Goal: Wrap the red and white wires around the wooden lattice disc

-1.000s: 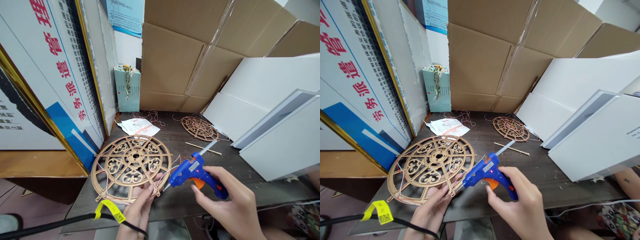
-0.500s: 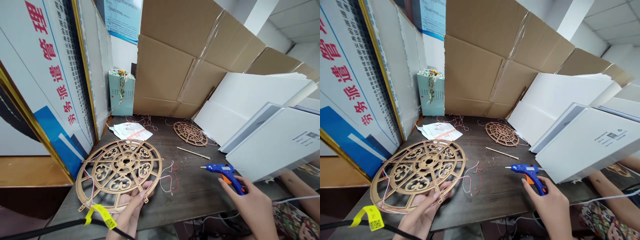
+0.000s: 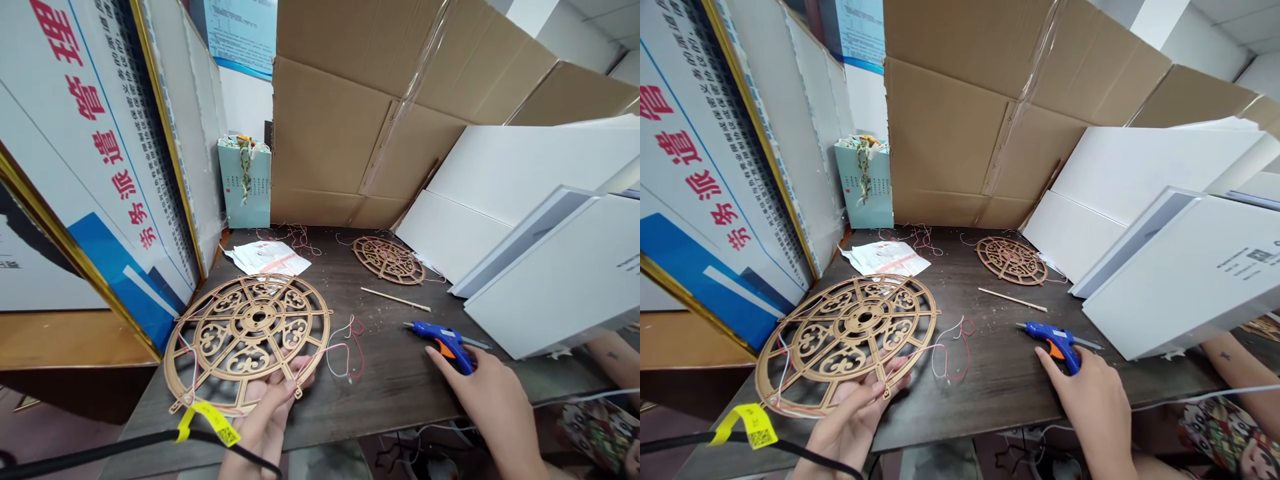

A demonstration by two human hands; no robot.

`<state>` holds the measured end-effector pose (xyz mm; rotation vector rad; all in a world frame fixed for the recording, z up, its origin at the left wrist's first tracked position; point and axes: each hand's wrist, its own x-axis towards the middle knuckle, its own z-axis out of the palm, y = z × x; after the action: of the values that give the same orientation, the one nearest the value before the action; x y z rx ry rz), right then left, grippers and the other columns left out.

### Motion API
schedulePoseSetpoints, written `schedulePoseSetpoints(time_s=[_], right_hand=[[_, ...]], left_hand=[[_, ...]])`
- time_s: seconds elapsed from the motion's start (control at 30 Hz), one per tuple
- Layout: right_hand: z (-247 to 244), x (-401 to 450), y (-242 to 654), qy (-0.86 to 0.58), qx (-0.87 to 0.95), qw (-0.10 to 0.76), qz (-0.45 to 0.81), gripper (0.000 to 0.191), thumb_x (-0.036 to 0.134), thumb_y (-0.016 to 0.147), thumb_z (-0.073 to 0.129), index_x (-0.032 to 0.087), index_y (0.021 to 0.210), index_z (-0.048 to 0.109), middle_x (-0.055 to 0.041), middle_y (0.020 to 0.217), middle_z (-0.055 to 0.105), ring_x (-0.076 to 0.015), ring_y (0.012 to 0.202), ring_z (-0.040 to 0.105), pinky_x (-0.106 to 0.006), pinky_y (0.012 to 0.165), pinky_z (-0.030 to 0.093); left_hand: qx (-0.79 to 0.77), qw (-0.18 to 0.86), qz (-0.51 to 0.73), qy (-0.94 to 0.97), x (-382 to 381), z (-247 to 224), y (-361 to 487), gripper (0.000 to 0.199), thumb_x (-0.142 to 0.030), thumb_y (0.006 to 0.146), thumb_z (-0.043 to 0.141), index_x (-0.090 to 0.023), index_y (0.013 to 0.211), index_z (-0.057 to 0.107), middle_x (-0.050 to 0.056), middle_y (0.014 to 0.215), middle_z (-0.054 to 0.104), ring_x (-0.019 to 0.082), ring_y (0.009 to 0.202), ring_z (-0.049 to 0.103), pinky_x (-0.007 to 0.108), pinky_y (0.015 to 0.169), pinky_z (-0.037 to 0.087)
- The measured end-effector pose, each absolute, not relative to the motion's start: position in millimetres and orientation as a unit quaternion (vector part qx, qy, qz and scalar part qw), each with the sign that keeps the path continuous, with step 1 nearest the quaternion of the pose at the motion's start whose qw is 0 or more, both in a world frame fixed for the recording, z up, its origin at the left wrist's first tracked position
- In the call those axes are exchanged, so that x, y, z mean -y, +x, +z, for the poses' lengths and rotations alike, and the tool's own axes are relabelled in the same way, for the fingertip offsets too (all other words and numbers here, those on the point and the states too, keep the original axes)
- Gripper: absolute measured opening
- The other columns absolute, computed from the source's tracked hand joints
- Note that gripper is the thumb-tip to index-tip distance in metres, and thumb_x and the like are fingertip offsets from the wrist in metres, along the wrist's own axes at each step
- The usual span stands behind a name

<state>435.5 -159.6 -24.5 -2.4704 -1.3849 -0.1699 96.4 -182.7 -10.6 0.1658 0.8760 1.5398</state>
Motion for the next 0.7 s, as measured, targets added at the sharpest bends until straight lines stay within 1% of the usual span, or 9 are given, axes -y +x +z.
schedulePoseSetpoints(time_s=[0.07,0.1,0.17,0.23,0.3,0.37,0.47,0.57,0.7], right_hand=[[-21,164,425,-0.827,0.500,0.216,-0.138,0.086,0.085,0.083,0.049,0.010,0.120,0.070,-0.0195,0.107,0.070,-0.0414,0.098,0.065,-0.052,0.087,0.051],[-18,167,417,-0.799,0.513,0.260,-0.174,0.081,0.082,0.086,0.048,0.010,0.118,0.069,-0.0189,0.108,0.070,-0.0402,0.098,0.065,-0.052,0.089,0.051],[-9,172,394,-0.730,0.553,0.348,-0.202,0.063,0.071,0.092,0.052,0.014,0.113,0.070,-0.0146,0.108,0.070,-0.0350,0.098,0.065,-0.049,0.092,0.050],[2,177,367,-0.655,0.610,0.408,-0.183,0.038,0.054,0.096,0.061,0.019,0.107,0.070,-0.0095,0.105,0.070,-0.0277,0.095,0.066,-0.042,0.092,0.050],[14,180,340,-0.580,0.673,0.434,-0.152,0.019,0.038,0.097,0.067,0.020,0.104,0.070,-0.0067,0.103,0.069,-0.0224,0.095,0.065,-0.037,0.093,0.049],[23,181,314,-0.500,0.738,0.442,-0.102,0.008,0.022,0.096,0.068,0.020,0.104,0.069,-0.0060,0.103,0.066,-0.0186,0.097,0.063,-0.031,0.091,0.049],[35,177,282,-0.383,0.820,0.426,-0.005,0.019,0.009,0.095,0.064,0.019,0.111,0.068,-0.0066,0.106,0.066,-0.0174,0.104,0.060,-0.030,0.093,0.049],[43,169,258,-0.318,0.865,0.384,0.056,0.029,0.005,0.097,0.059,0.019,0.121,0.066,-0.0069,0.117,0.067,-0.0186,0.111,0.057,-0.034,0.100,0.049],[48,160,243,-0.274,0.901,0.330,0.066,0.027,0.003,0.094,0.056,0.019,0.112,0.068,-0.0060,0.122,0.067,-0.0212,0.116,0.055,-0.039,0.103,0.047]], left_hand=[[-0.381,0.635,0.668,0.077,183,-11,96,0.045,-0.018,0.057,0.089,-0.014,0.100,0.077,0.013,0.104,0.079,0.030,0.100,0.075,0.039,0.087,0.064],[-0.379,0.638,0.666,0.080,183,-12,95,0.044,-0.019,0.057,0.089,-0.014,0.099,0.077,0.013,0.104,0.079,0.030,0.101,0.075,0.039,0.088,0.064],[-0.376,0.644,0.661,0.086,184,-11,94,0.041,-0.021,0.057,0.090,-0.014,0.096,0.078,0.013,0.102,0.079,0.032,0.103,0.074,0.039,0.088,0.063],[-0.375,0.643,0.662,0.086,184,-10,94,0.038,-0.021,0.056,0.091,-0.015,0.091,0.077,0.012,0.101,0.079,0.034,0.106,0.073,0.041,0.089,0.063],[-0.378,0.640,0.663,0.086,185,-9,94,0.036,-0.022,0.056,0.091,-0.016,0.089,0.077,0.011,0.102,0.079,0.035,0.107,0.073,0.042,0.089,0.063],[-0.381,0.639,0.662,0.090,185,-8,94,0.037,-0.022,0.057,0.090,-0.016,0.091,0.078,0.011,0.103,0.078,0.035,0.107,0.073,0.041,0.088,0.063],[-0.379,0.645,0.656,0.100,184,-10,94,0.042,-0.021,0.059,0.088,-0.015,0.099,0.079,0.012,0.103,0.078,0.034,0.107,0.073,0.040,0.089,0.063],[-0.379,0.645,0.656,0.100,184,-15,94,0.051,-0.019,0.060,0.088,-0.017,0.110,0.078,0.011,0.108,0.078,0.034,0.113,0.071,0.039,0.092,0.062],[-0.359,0.652,0.663,0.081,185,-21,96,0.057,-0.020,0.065,0.087,-0.022,0.121,0.076,0.009,0.121,0.076,0.032,0.125,0.066,0.034,0.096,0.061]])
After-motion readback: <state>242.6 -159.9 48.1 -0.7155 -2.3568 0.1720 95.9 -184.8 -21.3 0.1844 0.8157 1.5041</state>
